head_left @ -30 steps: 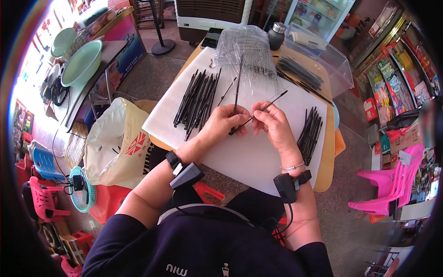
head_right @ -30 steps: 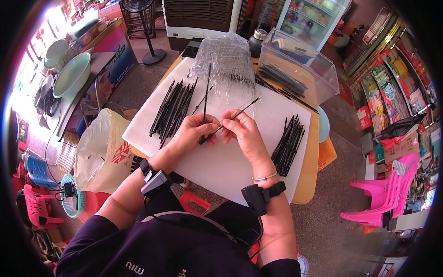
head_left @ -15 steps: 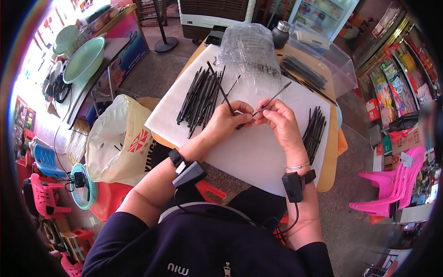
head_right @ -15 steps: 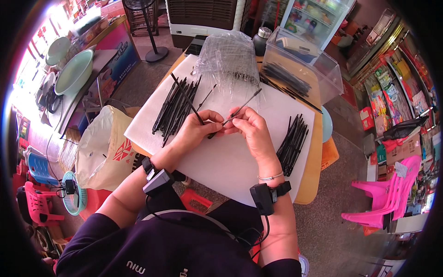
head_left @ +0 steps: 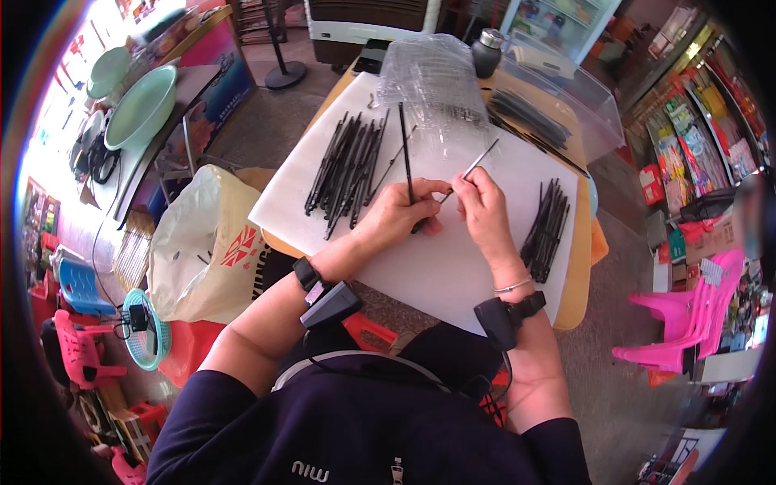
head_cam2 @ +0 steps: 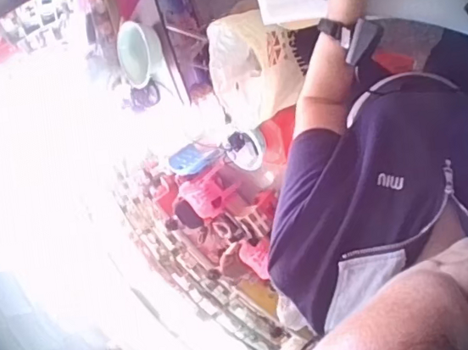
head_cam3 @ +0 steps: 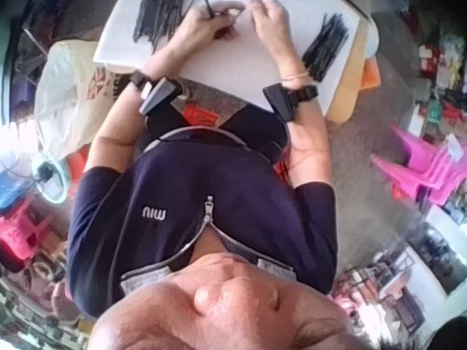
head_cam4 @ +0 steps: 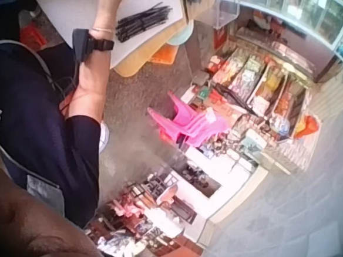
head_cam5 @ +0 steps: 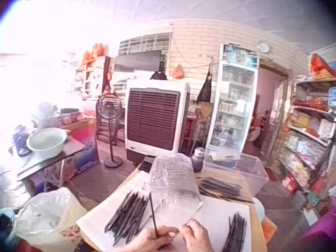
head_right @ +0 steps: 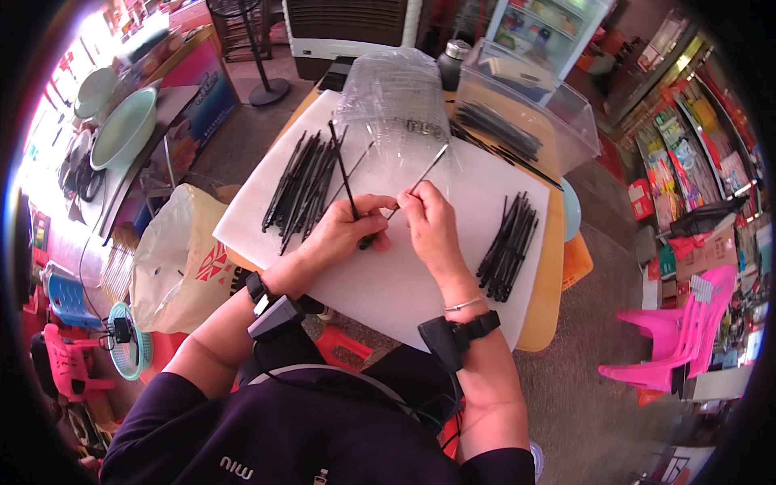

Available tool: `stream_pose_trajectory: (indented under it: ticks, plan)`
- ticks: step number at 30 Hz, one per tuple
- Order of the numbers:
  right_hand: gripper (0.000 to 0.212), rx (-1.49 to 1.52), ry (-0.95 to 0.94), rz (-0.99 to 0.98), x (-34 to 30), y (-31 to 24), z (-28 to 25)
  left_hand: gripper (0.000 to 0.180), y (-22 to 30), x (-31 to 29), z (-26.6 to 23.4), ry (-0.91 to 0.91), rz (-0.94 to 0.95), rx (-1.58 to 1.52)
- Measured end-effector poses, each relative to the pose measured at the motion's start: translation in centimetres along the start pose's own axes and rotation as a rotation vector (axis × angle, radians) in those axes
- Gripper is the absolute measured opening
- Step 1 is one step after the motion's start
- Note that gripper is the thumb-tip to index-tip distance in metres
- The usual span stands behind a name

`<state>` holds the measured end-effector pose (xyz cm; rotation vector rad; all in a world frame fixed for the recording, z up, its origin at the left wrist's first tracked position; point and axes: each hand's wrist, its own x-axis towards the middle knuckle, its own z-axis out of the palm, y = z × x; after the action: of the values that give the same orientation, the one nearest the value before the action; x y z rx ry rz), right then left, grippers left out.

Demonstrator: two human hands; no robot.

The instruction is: Bundling black plastic zip ties on a white tabletop surface.

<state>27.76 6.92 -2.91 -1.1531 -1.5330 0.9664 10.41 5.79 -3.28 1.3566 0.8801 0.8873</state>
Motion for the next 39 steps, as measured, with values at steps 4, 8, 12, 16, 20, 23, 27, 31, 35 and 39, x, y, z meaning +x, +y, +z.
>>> stream_pose_trajectory:
  ticks: [4, 8, 12, 16, 20, 23, 27, 31, 35, 39]
  plan:
    - [0.020, 0.031, 0.004, 0.076, 0.7, -0.3, 0.1, 0.031, -0.4, 0.4, -0.4, -0.046, 0.049, 0.034]
    - [0.026, 0.036, 0.126, 0.121, 0.7, -0.1, 1.2, 0.029, -0.6, -0.1, 0.1, 0.101, 0.032, -0.103]
    - [0.032, -0.416, 0.215, -0.056, -0.1, 2.0, 0.3, 0.031, -0.7, -0.6, 1.2, -0.123, 0.091, 0.220]
    - [0.037, -0.603, 0.270, 0.231, -1.3, 2.0, -8.8, 0.028, 2.0, -1.9, 1.2, -0.050, 0.344, 0.457]
    - [0.032, -0.715, 0.242, 0.409, -2.2, 2.2, -14.0, 0.018, 2.4, -3.7, -4.0, 0.359, 0.375, 0.785]
    - [0.034, -1.110, 0.237, 0.342, -2.7, 1.4, -12.6, 0.019, 2.5, -5.6, -7.1, 0.440, 0.169, 0.908]
    - [0.034, -1.038, 0.182, 0.056, -1.9, 0.2, -7.8, 0.018, 1.9, -6.4, -7.5, 0.390, -0.002, 1.237]
    - [0.020, -0.611, -0.080, -0.087, -1.3, -1.5, 0.0, 0.015, 2.1, -7.0, -7.6, 0.428, 0.048, 1.175]
    - [0.023, -0.171, -0.383, 0.324, -1.6, -4.4, 6.1, 0.010, 3.0, -8.9, -7.0, 0.584, 0.220, 1.024]
    - [0.024, 0.188, -0.474, 0.431, -1.8, -4.7, 9.3, 0.010, 3.3, -9.7, -6.8, 0.619, 0.239, 0.815]
